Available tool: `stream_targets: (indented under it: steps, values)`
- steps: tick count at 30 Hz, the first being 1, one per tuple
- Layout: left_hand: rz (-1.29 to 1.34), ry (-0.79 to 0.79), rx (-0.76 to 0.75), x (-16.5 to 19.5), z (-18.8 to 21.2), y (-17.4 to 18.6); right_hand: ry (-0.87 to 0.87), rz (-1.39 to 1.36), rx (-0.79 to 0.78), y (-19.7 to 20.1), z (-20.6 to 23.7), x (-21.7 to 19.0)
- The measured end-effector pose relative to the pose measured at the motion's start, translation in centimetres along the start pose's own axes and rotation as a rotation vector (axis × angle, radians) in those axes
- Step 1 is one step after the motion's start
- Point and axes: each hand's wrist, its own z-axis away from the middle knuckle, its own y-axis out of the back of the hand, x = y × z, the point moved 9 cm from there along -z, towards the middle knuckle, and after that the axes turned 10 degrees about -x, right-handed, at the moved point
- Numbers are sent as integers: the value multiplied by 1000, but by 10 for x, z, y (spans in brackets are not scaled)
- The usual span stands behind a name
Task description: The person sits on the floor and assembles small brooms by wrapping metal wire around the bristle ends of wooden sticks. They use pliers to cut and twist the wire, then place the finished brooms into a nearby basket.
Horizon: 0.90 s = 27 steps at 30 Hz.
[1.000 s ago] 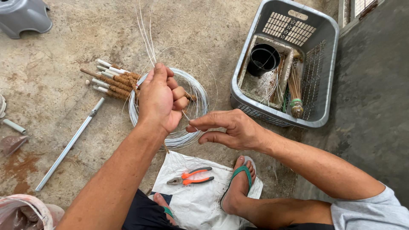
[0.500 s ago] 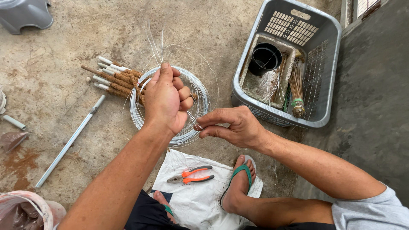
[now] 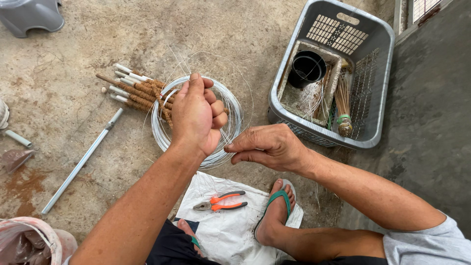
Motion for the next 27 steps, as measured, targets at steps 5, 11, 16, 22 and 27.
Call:
stream_targets:
  steps: [5, 11, 16, 22, 27]
  values:
    - [9, -31, 30, 0, 2, -2, -38, 87, 53, -2, 1, 3]
    - [-2, -164, 64, 19, 6, 0, -128, 136, 145, -1, 3, 6]
    - [-31, -287, 117, 34, 10, 2, -154, 180, 233, 1, 3, -2]
    - [-105, -356, 67, 32, 14, -9, -268, 247, 313, 1, 0, -1]
    - [-178, -409, 34, 33, 16, -14, -407, 160, 338, 2, 5, 10]
